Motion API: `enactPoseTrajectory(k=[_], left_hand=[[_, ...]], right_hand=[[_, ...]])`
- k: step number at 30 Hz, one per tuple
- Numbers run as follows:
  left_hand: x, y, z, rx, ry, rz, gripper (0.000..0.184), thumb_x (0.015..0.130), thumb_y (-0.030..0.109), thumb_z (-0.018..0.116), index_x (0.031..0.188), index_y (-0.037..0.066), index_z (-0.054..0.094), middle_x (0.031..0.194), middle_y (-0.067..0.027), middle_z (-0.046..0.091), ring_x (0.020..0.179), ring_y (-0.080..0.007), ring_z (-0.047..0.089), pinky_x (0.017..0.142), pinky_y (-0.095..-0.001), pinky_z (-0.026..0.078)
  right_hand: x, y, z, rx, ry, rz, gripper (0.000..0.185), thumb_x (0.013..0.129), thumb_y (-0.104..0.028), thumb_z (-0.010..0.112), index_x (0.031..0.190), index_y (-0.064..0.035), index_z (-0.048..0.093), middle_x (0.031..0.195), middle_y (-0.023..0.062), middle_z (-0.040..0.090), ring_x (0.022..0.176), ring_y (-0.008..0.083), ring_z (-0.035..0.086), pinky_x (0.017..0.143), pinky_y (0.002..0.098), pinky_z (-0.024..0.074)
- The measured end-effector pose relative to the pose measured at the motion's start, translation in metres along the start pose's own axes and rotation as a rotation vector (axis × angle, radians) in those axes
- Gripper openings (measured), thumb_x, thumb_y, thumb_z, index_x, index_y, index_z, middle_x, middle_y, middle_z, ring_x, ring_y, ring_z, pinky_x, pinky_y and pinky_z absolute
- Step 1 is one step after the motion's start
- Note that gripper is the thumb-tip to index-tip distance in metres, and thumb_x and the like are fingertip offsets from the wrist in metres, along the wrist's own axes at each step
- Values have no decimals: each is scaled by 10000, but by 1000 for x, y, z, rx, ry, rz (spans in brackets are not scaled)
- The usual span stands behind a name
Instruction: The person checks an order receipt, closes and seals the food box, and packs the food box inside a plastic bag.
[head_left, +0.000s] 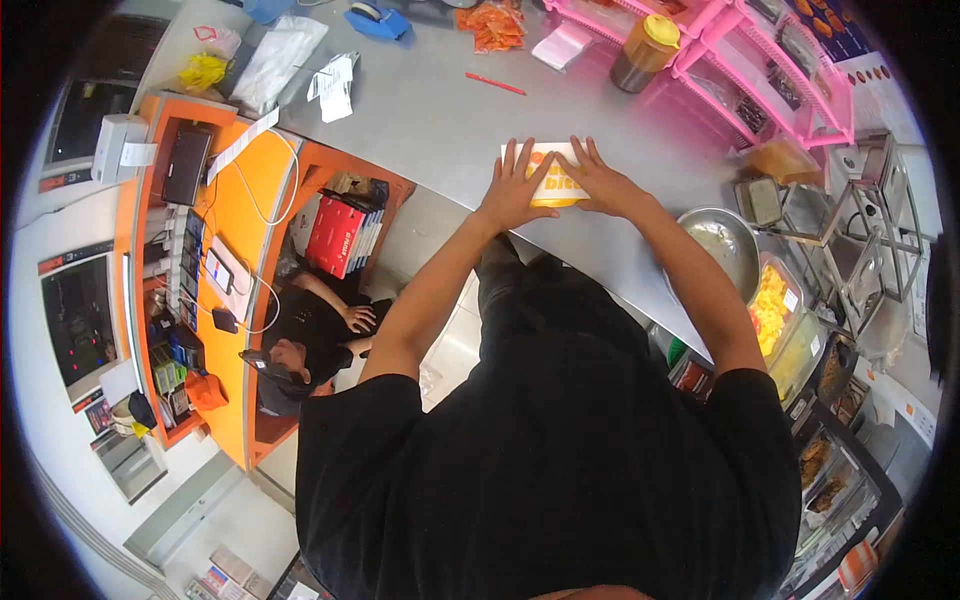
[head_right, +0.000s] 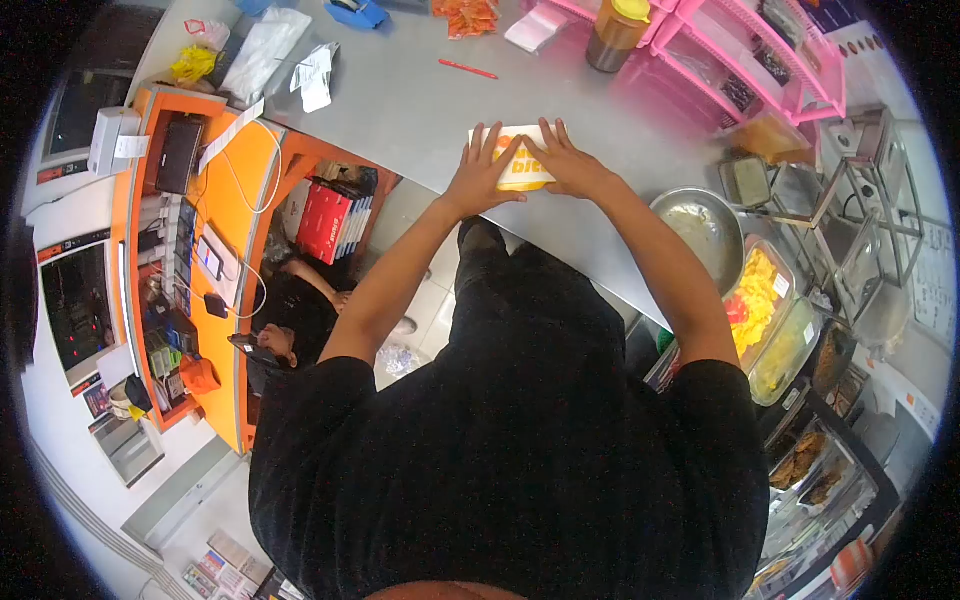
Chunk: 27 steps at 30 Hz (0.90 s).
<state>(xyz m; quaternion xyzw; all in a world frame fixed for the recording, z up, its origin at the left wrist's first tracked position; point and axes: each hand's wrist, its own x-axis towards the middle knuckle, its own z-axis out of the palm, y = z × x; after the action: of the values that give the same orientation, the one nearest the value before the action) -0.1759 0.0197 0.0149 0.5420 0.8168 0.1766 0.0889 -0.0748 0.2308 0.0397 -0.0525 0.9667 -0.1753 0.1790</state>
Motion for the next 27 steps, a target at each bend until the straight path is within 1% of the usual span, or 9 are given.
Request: enactPoseTrajectory(k=[1, 4, 10, 13, 16, 19, 22, 25, 27], left_hand=[[0, -1, 1, 11, 5, 14, 992, 771, 625, 703, 1546, 175, 280, 1596, -234, 128, 1432, -550, 119, 1096, -672, 265], [4, -1, 4, 72, 24, 14, 905, 835, 585, 658, 1548, 175, 279, 1595, -239, 139, 1427, -555, 136, 1090, -671, 282], [3, -4, 4, 184, 24, 90, 772, 911, 496, 608, 1543, 186, 292, 1594, -195, 196, 1416, -551, 189, 1069, -669, 327], [4, -6, 2, 187, -48, 74, 740, 918, 455, 608, 1540, 200, 300, 1603, -176, 191, 1427, -526, 192, 1077, -673, 318], [2, -6, 0, 185, -41, 105, 731, 914, 406, 617, 1537, 184, 305, 1613, -168, 171, 1450, -490, 181, 1082, -670, 317], [-8, -14, -2, 100, 15, 223, 718, 916, 360, 613, 1533, 155, 308, 1621, -153, 164, 1475, -442, 164, 1085, -661, 321], [-9, -28, -3, 100, -75, 282, 701, 934, 359, 589, 1533, 134, 303, 1624, -143, 169, 1491, -400, 155, 1096, -651, 311], [-4, -42, 5, 347, -92, 375, 671, 947, 349, 573, 1534, 162, 309, 1625, -139, 168, 1497, -376, 153, 1113, -641, 292], [-8, -37, 0, 248, -68, 363, 669, 942, 346, 582, 1535, 189, 313, 1627, -133, 167, 1499, -371, 151, 1115, -633, 296]], right_hand=[[0, 3, 1, 5, -4, -17, 1097, 732, -182, 831, 1576, -134, 131, 1600, 291, 36, 1462, 519, 87, 1159, 508, 322], [1, 9, -2, -58, -36, -64, 983, 829, -228, 753, 1574, -118, 121, 1600, 293, 17, 1460, 522, 84, 1159, 520, 317], [-12, -1, -4, -118, -28, -67, 765, 979, -330, 548, 1573, -107, 121, 1601, 291, 22, 1455, 524, 104, 1153, 508, 331], [-13, -4, -8, -102, -42, -45, 740, 983, -306, 532, 1568, -79, 139, 1599, 290, 71, 1458, 519, 116, 1142, 500, 350], [-11, 12, 24, -202, 155, -140, 760, 944, -199, 562, 1569, -81, 146, 1609, 264, 57, 1475, 487, 94, 1173, 483, 301], [-21, 18, 37, -422, 291, -208, 715, 924, -132, 502, 1556, -38, 179, 1591, 295, 125, 1456, 515, 152, 1122, 484, 379], [-19, 18, 46, -300, 291, -189, 739, 888, -66, 501, 1562, -78, 200, 1609, 255, 110, 1473, 476, 144, 1147, 459, 354], [-21, 21, 44, -161, 221, -163, 729, 912, -122, 531, 1568, -134, 212, 1630, 193, 86, 1493, 423, 121, 1187, 442, 292], [-24, 20, 39, -88, 234, -173, 736, 919, -185, 553, 1570, -165, 211, 1639, 162, 73, 1499, 397, 113, 1197, 445, 269]])
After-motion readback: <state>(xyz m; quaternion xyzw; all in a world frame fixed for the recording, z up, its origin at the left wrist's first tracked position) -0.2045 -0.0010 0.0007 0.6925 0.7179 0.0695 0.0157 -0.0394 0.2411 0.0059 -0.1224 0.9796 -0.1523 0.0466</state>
